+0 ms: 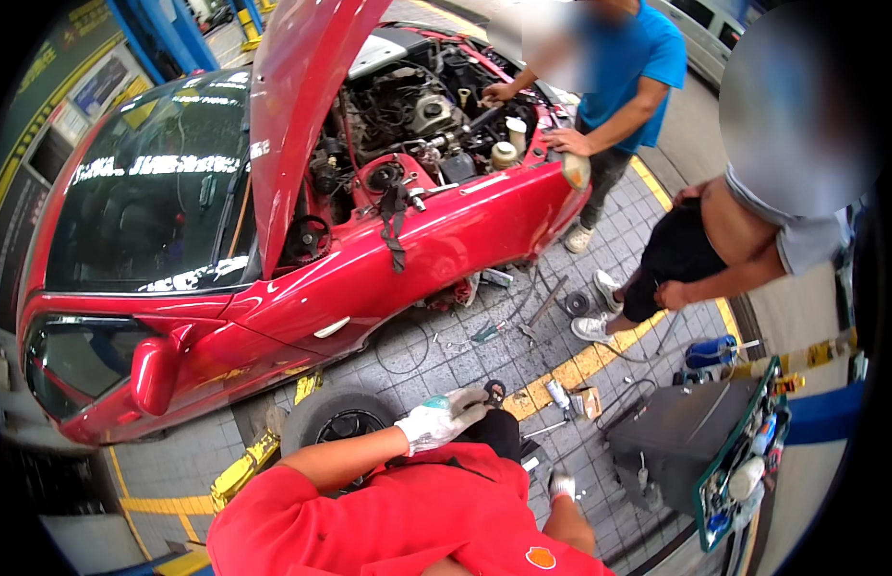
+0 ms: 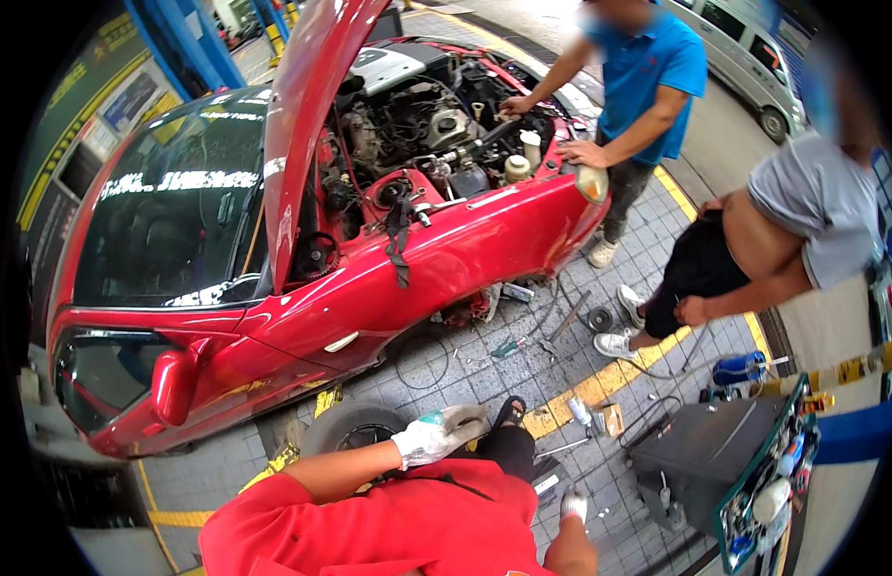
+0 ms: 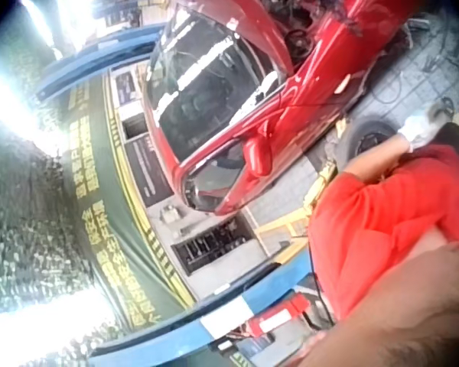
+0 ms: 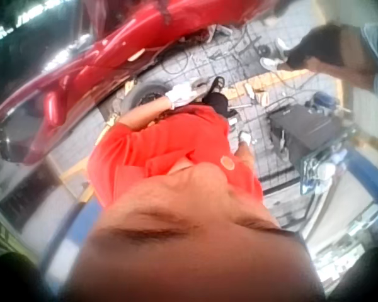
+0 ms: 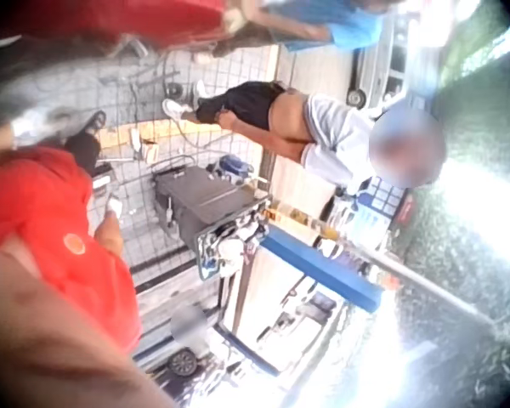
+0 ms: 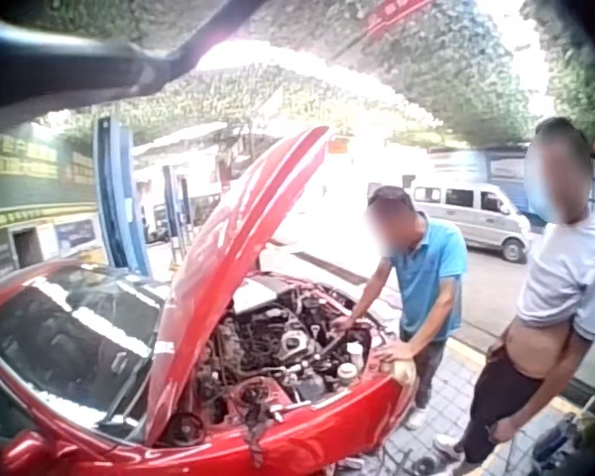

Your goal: The person works on a red car in a garage, first cleaning the brake assembly with a rag, then moving to the engine bay to install and tighten a serpentine belt. The person uses a wrench to secure the belt tensioner and later cleans the brake rotor with a rag.

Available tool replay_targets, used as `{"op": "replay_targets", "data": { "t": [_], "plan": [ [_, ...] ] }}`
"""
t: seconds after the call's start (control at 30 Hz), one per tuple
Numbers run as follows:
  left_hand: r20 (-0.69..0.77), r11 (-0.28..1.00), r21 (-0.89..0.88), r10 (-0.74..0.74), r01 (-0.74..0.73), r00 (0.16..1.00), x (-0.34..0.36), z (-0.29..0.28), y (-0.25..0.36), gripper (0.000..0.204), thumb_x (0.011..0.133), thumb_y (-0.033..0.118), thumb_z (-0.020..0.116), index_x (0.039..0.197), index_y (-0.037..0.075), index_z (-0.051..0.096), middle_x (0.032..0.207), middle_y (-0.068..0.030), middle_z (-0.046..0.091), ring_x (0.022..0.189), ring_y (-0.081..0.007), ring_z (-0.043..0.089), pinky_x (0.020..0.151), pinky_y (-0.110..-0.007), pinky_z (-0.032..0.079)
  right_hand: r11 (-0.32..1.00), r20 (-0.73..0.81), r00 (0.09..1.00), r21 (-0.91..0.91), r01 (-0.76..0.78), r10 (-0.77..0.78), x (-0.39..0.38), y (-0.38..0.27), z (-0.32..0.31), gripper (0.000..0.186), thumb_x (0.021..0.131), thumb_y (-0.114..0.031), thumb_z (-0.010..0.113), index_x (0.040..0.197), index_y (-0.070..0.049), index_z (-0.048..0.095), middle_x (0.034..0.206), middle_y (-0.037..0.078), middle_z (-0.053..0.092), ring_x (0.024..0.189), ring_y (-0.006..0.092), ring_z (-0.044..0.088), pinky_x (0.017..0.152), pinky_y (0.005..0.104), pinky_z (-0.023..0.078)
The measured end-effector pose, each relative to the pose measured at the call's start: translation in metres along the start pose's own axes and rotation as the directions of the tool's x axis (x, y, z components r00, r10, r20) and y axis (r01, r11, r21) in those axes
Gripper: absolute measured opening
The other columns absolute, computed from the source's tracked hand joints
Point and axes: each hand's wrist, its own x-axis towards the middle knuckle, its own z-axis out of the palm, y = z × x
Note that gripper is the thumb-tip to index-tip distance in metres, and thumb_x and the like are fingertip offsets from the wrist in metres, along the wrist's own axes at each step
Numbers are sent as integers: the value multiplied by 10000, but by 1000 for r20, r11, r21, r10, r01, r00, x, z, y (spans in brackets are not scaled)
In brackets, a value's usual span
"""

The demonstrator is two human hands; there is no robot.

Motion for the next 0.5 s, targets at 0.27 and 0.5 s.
{"op": "replay_targets", "data": {
  "t": [0.27,0.5],
  "plan": [
    [-221,995,15,-95,101,971,59,-30,2,516,1020,330,578,1412,0,518,1299,-215,623,1176,-321,640,1016,-390,489,956,545,837,-219,196,-47,23,-9,-5,285,932,-255,659,1170,-126,747,1279,151,699,1160,281,696,953,402,573],
    [-423,988,48,-112,145,899,113,-74,58,541,1017,330,617,1442,14,508,1370,-200,613,1285,-321,590,1083,-394,460,894,-52,895,40,446,-444,248,-103,-158,321,1028,-212,484,1240,-57,669,1219,220,692,1116,374,654,985,417,505]
  ]
}}
